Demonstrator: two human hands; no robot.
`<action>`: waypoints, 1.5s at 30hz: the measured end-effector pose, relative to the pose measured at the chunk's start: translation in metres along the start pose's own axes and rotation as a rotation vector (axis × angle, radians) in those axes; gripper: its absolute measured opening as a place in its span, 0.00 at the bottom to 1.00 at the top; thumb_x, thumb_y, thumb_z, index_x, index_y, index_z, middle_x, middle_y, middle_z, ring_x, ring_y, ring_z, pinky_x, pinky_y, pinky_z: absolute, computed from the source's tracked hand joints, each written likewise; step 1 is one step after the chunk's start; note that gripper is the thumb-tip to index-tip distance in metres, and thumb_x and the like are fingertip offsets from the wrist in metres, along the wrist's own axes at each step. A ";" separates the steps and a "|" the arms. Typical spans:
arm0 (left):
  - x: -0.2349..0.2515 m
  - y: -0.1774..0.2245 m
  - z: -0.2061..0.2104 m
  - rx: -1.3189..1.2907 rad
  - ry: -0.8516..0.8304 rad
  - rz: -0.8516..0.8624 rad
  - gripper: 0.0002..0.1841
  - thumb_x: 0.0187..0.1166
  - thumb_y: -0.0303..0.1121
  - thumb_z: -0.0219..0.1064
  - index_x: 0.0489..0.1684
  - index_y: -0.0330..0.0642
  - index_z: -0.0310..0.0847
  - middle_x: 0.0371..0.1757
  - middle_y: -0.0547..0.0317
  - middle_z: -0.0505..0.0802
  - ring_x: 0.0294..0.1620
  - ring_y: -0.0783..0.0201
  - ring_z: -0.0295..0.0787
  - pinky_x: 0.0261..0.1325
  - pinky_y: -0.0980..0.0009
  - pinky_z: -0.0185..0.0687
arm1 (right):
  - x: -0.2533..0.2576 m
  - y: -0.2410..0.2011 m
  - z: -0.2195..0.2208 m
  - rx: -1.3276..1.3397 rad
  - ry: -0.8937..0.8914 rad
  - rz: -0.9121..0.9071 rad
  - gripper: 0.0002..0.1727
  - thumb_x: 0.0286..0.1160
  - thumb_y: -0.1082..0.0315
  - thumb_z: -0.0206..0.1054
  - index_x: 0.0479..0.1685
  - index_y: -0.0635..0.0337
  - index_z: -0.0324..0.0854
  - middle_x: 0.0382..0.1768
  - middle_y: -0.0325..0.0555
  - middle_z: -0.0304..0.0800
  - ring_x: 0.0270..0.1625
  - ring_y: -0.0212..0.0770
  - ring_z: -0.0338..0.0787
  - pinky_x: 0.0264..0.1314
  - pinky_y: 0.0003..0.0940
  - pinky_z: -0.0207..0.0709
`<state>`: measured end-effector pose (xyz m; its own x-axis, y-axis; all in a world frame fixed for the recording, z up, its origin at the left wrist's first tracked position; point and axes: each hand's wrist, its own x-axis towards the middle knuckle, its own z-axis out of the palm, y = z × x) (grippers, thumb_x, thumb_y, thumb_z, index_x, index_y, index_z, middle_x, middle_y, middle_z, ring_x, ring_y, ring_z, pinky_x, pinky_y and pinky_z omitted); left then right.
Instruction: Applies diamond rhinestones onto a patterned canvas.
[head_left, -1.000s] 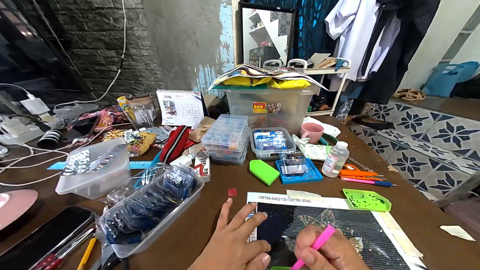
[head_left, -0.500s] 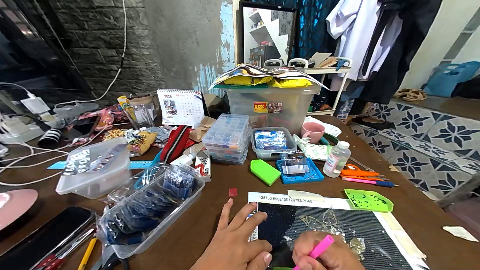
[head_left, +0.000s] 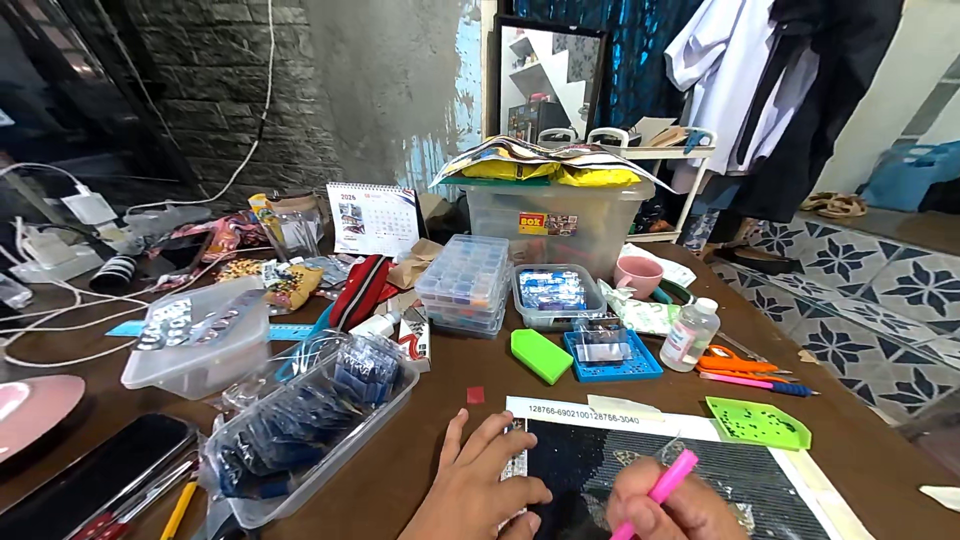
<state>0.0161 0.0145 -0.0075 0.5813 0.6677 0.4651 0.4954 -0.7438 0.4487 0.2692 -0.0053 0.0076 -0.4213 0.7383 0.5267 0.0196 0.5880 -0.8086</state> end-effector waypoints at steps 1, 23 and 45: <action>0.000 0.000 0.000 -0.002 -0.006 -0.003 0.09 0.79 0.36 0.67 0.46 0.51 0.95 0.71 0.46 0.89 0.86 0.35 0.68 0.79 0.18 0.39 | 0.000 0.001 0.000 0.025 0.034 0.033 0.17 0.93 0.54 0.54 0.43 0.58 0.79 0.31 0.34 0.88 0.33 0.18 0.86 0.36 0.17 0.81; 0.001 0.004 0.000 -0.032 -0.021 -0.040 0.10 0.76 0.36 0.70 0.48 0.50 0.96 0.71 0.44 0.89 0.85 0.34 0.68 0.79 0.18 0.40 | 0.005 0.006 0.006 -0.053 0.087 0.169 0.11 0.91 0.65 0.56 0.43 0.61 0.78 0.29 0.33 0.89 0.30 0.19 0.86 0.34 0.18 0.81; 0.001 0.003 0.002 -0.025 -0.018 -0.031 0.09 0.76 0.36 0.71 0.48 0.51 0.96 0.70 0.45 0.89 0.85 0.34 0.69 0.79 0.18 0.40 | 0.004 0.007 0.007 -0.150 0.042 0.081 0.17 0.92 0.61 0.57 0.41 0.67 0.79 0.28 0.42 0.88 0.30 0.23 0.87 0.35 0.20 0.82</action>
<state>0.0190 0.0126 -0.0073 0.5777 0.6894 0.4370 0.4969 -0.7218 0.4818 0.2617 -0.0008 0.0022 -0.3749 0.7964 0.4746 0.1886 0.5668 -0.8020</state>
